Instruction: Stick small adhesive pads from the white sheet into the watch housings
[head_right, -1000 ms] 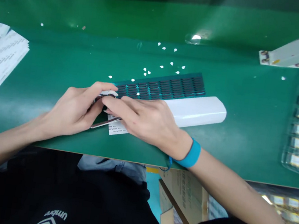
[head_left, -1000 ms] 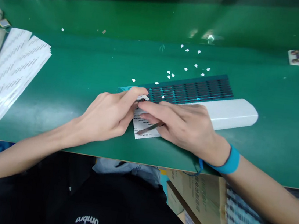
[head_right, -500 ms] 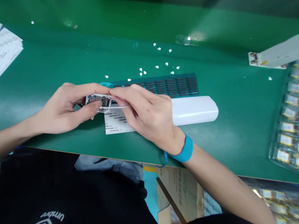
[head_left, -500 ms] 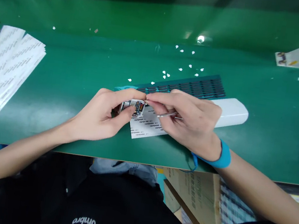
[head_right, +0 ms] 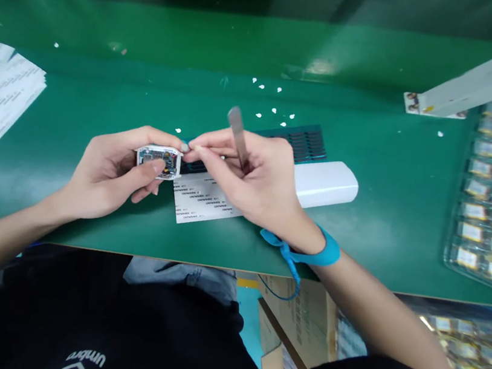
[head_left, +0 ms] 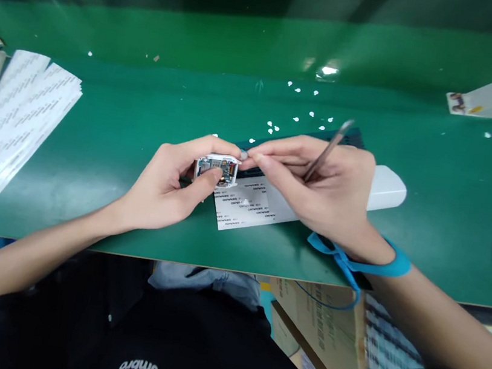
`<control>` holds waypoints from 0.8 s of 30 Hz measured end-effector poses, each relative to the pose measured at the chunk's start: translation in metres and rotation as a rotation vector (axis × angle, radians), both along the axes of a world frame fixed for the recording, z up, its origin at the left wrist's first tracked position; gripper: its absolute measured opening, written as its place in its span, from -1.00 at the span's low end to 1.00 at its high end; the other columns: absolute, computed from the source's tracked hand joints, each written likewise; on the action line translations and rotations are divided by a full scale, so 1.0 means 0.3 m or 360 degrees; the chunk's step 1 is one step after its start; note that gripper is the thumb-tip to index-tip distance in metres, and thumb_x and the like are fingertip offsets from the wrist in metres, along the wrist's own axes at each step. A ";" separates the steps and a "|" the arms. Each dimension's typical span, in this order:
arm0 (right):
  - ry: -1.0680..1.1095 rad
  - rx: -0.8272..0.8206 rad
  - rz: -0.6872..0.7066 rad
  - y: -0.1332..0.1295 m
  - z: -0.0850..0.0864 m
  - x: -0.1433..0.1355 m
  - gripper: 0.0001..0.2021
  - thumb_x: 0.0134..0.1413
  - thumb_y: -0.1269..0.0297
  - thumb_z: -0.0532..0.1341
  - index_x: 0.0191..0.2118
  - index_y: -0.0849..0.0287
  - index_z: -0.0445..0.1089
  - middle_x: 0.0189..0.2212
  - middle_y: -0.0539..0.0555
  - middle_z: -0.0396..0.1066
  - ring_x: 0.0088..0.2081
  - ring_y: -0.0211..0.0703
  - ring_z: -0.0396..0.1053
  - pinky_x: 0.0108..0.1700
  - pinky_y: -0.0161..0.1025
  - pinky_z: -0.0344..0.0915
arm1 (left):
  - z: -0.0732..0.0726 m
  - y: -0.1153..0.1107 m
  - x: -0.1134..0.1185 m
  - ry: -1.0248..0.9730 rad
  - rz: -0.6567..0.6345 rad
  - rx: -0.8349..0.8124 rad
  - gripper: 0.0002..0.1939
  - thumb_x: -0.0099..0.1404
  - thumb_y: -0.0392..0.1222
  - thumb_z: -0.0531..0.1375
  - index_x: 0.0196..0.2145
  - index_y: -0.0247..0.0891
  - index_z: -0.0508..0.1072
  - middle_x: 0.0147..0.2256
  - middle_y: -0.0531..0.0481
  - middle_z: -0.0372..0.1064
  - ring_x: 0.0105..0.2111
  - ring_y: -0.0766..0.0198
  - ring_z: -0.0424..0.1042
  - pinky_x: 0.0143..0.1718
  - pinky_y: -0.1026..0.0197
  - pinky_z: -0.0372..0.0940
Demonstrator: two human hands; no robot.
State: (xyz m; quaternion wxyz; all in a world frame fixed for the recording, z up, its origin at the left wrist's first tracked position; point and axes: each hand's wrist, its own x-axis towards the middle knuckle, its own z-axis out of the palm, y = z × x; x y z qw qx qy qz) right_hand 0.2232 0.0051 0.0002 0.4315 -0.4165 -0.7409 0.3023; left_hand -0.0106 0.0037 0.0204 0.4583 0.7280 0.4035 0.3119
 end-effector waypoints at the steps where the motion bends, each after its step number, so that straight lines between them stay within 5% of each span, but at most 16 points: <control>1: 0.0072 -0.0096 0.0028 0.012 -0.001 0.005 -0.89 0.39 0.24 0.33 -0.11 0.08 0.63 -0.22 0.05 0.70 -0.24 -0.11 0.69 -0.22 -0.21 0.67 | 0.000 0.000 0.001 0.0001 0.0026 0.0012 -0.79 0.51 -0.17 0.17 -0.03 -0.19 0.58 -0.46 0.05 0.45 -0.53 0.31 0.35 -0.54 0.23 0.25; 5: 0.0228 -0.0332 0.0052 0.077 -0.033 0.044 -0.87 0.29 0.21 0.44 -0.11 0.10 0.61 -0.19 0.11 0.71 -0.17 -0.01 0.70 -0.14 -0.13 0.70 | 0.001 0.000 0.005 0.0014 0.0044 0.0031 -0.81 0.50 -0.19 0.17 -0.04 -0.21 0.56 -0.42 0.03 0.48 -0.53 0.32 0.35 -0.54 0.23 0.24; 10: 0.0300 -0.0428 0.0061 0.130 -0.095 0.086 -0.84 0.38 0.15 0.36 -0.08 0.11 0.60 -0.17 0.13 0.71 -0.36 -0.08 0.65 -0.39 -0.17 0.62 | -0.009 0.003 0.008 0.0017 0.0026 0.0046 -0.81 0.46 -0.26 0.15 -0.05 -0.25 0.53 -0.43 0.05 0.45 -0.57 0.37 0.30 -0.56 0.23 0.21; 14: -0.0022 0.0014 -0.0067 0.103 -0.080 0.066 -0.69 0.45 0.21 0.28 0.22 -0.02 0.50 0.12 0.07 0.63 -0.23 -0.09 0.67 -0.39 -0.22 0.59 | -0.031 0.008 0.003 -0.0031 0.0029 -0.0080 -0.82 0.45 -0.27 0.17 -0.01 -0.19 0.44 -0.53 0.14 0.35 -0.63 0.38 0.25 -0.64 0.24 0.13; 19: -0.0460 0.0756 0.0017 0.034 -0.044 0.025 -0.66 0.37 0.44 0.32 0.15 -0.09 0.56 0.04 -0.07 0.67 -0.11 -0.12 0.70 -0.21 -0.26 0.64 | -0.056 0.007 -0.002 -0.0104 -0.0058 -0.0226 -0.84 0.46 -0.29 0.16 -0.03 -0.13 0.32 -0.60 0.21 0.28 -0.70 0.40 0.21 -0.69 0.26 0.05; 24: -0.0671 0.0854 0.0102 0.007 -0.059 0.046 -0.53 0.36 0.55 0.23 0.20 -0.16 0.52 0.11 -0.12 0.62 -0.04 -0.13 0.69 -0.24 -0.27 0.65 | -0.054 0.000 -0.001 -0.0052 -0.0090 -0.0174 -0.84 0.48 -0.27 0.14 -0.02 -0.12 0.29 -0.61 0.23 0.24 -0.71 0.40 0.18 -0.70 0.23 0.01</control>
